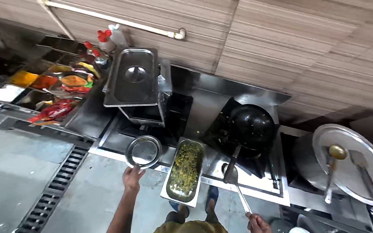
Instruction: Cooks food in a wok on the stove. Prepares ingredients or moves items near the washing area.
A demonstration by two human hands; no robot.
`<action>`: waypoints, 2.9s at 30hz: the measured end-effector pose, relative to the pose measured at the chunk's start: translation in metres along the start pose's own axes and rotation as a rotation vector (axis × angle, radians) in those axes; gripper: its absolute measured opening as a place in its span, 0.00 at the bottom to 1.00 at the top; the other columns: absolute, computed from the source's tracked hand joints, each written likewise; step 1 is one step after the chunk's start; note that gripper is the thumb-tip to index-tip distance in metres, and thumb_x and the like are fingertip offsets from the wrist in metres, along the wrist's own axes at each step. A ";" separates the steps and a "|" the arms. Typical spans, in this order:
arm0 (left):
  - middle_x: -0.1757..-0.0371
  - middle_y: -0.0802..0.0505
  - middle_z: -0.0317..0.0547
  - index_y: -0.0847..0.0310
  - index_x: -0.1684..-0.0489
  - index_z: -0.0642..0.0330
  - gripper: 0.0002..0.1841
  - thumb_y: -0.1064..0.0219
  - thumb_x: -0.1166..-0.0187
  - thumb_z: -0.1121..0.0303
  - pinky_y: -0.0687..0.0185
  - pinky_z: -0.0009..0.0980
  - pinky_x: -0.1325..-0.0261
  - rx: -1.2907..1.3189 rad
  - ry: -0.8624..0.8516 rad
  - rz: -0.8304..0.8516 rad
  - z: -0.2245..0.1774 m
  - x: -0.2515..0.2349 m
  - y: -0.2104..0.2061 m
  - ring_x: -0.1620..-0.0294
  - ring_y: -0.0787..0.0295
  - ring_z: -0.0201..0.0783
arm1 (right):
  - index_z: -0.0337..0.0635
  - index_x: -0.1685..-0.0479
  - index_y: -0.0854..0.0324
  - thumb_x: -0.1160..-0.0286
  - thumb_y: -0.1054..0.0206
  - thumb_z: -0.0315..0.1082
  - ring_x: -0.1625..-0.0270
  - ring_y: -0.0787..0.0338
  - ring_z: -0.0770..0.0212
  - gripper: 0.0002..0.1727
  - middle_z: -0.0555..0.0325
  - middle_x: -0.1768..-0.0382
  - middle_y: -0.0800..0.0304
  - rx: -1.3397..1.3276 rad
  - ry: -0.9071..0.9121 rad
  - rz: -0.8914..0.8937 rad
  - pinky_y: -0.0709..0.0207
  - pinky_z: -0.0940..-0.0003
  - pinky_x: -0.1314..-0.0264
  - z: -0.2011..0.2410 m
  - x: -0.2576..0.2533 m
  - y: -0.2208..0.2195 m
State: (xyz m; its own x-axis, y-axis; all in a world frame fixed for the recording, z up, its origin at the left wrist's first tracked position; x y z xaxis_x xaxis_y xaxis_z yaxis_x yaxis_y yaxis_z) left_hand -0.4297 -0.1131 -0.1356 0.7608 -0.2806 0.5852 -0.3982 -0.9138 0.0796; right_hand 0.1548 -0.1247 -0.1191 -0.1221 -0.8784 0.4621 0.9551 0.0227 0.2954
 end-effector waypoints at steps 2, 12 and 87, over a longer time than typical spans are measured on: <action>0.58 0.15 0.57 0.28 0.46 0.70 0.07 0.41 0.13 0.75 0.06 0.47 0.61 0.094 -0.054 -0.001 0.002 -0.001 -0.001 0.66 0.10 0.47 | 0.37 0.66 0.12 0.17 0.35 0.37 0.89 0.24 0.66 0.14 0.58 0.86 0.15 0.093 0.058 0.018 0.30 0.70 0.87 -0.002 -0.033 -0.017; 0.54 0.07 0.60 0.21 0.45 0.72 0.09 0.42 0.17 0.79 0.04 0.50 0.63 0.146 -0.201 0.166 -0.017 0.119 0.033 0.60 0.04 0.53 | 0.48 0.52 0.06 0.26 0.28 0.47 0.47 0.06 0.52 0.15 0.53 0.52 0.04 0.842 0.512 0.036 0.12 0.49 0.41 0.133 -0.071 -0.049; 0.60 0.07 0.52 0.28 0.50 0.63 0.05 0.47 0.10 0.72 0.04 0.48 0.66 0.139 -0.168 0.522 0.006 0.314 -0.227 0.66 0.04 0.48 | 0.46 0.47 0.08 0.20 0.36 0.33 0.26 0.17 0.44 0.12 0.45 0.38 0.10 0.953 0.429 0.359 0.26 0.49 0.19 0.047 -0.144 0.161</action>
State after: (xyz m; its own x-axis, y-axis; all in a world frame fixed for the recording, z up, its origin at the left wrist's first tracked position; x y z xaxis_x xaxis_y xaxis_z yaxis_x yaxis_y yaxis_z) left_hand -0.0974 0.0043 0.0247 0.5562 -0.7384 0.3813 -0.6813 -0.6679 -0.2996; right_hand 0.3137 0.0276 -0.0986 0.4004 -0.8356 0.3761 0.2941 0.5060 0.8109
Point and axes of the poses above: each hand's wrist, its own x-axis away from the middle knuckle, its own y-axis out of the back of the hand, z = x × y, the point moved 1 cm from there along -x, towards the middle knuckle
